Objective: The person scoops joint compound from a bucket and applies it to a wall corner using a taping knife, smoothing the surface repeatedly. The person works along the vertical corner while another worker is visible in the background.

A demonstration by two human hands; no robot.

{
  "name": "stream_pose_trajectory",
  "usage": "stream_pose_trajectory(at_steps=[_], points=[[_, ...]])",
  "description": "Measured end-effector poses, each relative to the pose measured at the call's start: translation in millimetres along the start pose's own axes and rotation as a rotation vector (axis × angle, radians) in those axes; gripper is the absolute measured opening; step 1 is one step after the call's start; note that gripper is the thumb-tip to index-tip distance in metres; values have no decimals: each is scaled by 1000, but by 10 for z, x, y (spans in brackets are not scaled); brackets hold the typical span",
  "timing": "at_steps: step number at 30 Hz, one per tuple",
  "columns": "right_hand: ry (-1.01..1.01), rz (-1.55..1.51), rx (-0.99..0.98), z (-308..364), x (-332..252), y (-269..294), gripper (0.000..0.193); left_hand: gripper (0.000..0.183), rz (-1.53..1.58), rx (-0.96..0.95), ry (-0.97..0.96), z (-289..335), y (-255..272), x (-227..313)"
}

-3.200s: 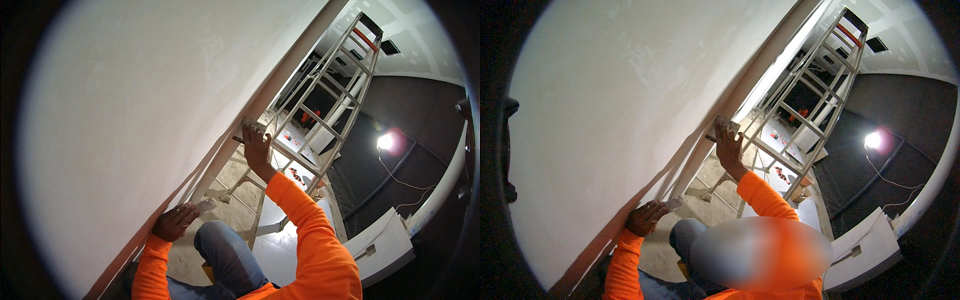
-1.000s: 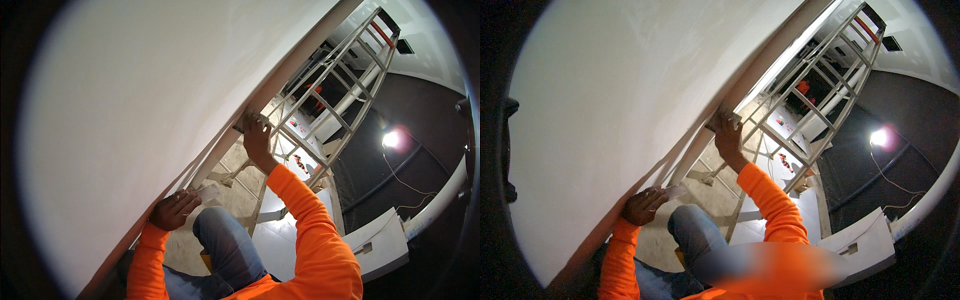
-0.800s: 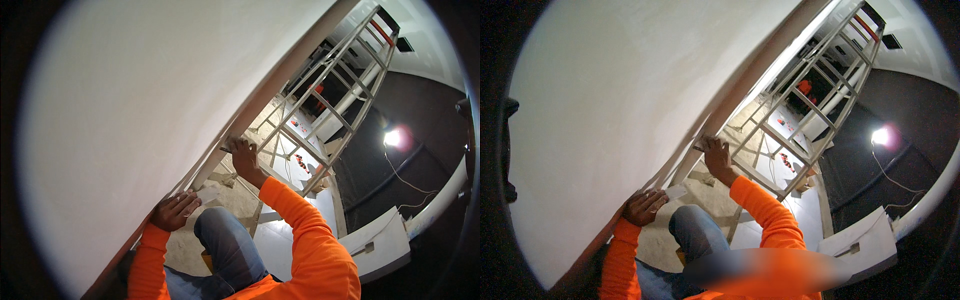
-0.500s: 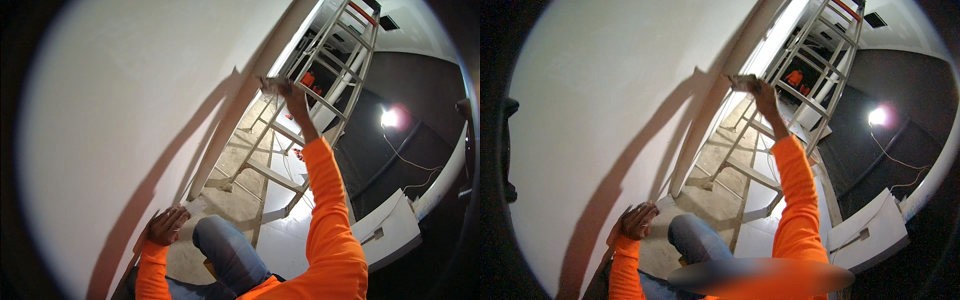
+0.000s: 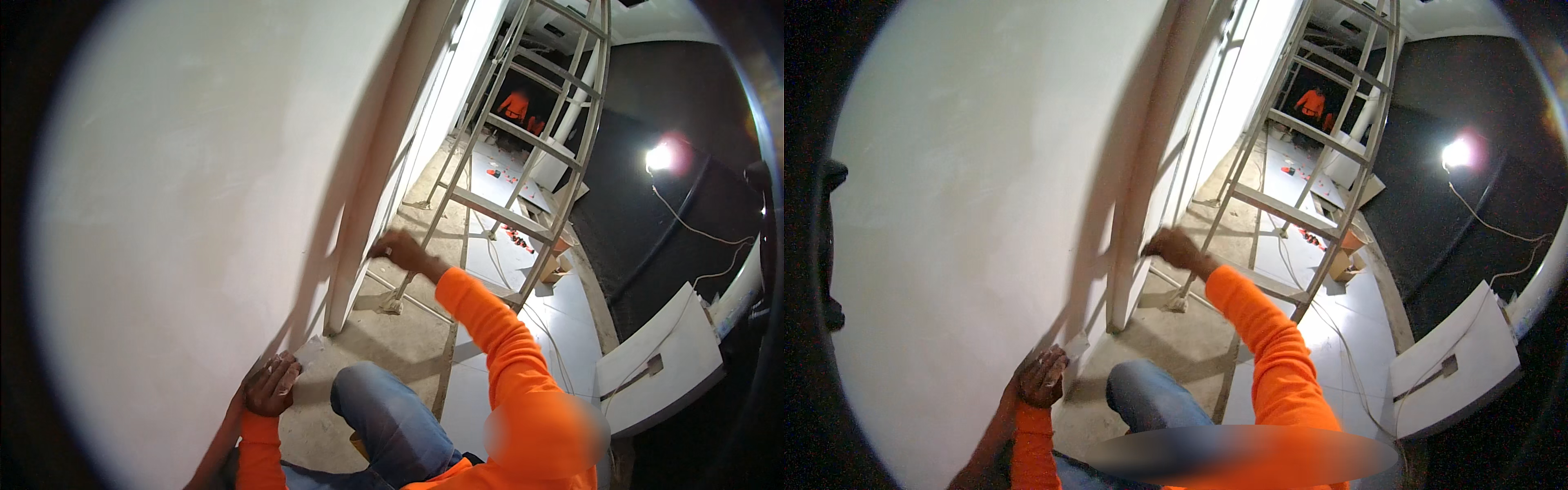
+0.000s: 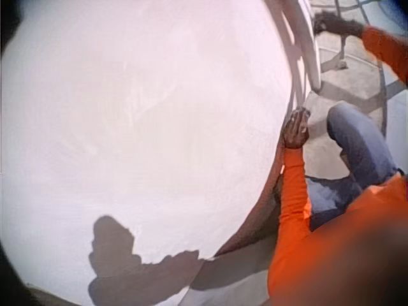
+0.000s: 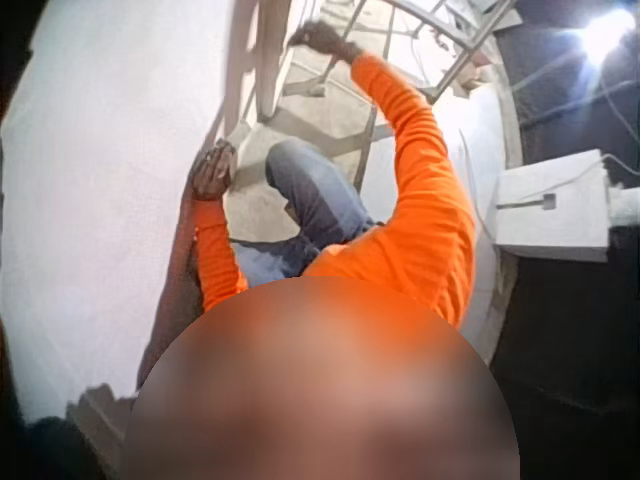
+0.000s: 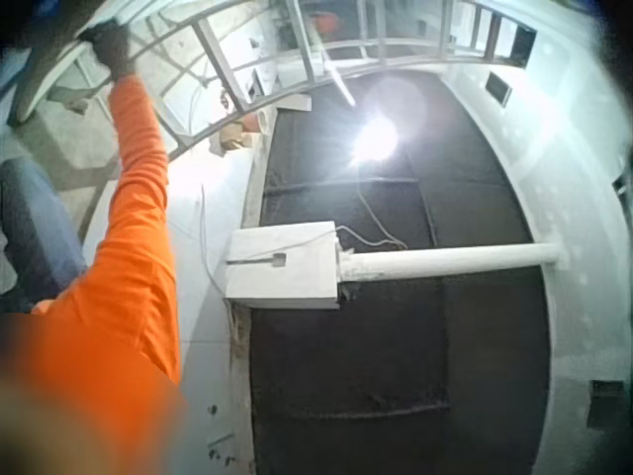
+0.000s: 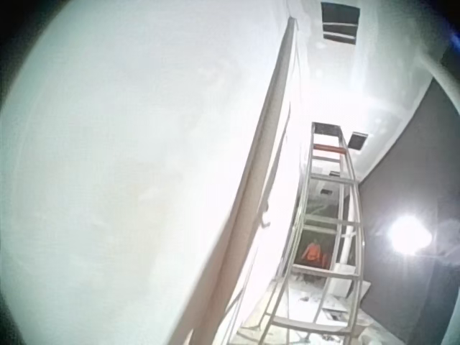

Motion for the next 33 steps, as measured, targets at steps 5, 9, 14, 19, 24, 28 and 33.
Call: stream_pose_trajectory(at_steps=[5, 9, 14, 19, 24, 28, 33], points=[[-455, -708, 7, 634, -405, -243, 17, 24, 117, 36, 447, -172, 10, -104], [-759, -1491, 278, 898, -827, 235, 23, 34, 677, 345, 1514, 158, -395, -118], [-542, -1760, 477, 941, -1311, 654, 21, 44, 1204, 441, 1739, -156, -676, 277], [-178, -1217, 436, 851, -1582, 1013, 10, 50, 1335, 423, 1738, -300, -618, 362], [54, -638, 466, 831, -1730, 1257, 22, 53, 1354, 393, 1754, -215, -579, 367], [36, -520, 496, 851, -1672, 1240, 24, 54, 1315, 401, 1805, -92, -529, 391], [-358, -751, 520, 1125, -1564, 1113, 21, 43, 1127, 484, 1535, -116, -338, 230]])
Point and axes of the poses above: each hand's wrist, its own z-axis away from the middle knuckle, its own y-axis out of the back of the hand, x = y × z, the point moved 10 cm from there along -z, towards the middle knuckle, and after that the axes turned 13 degrees about x, right-handed, at the moved point
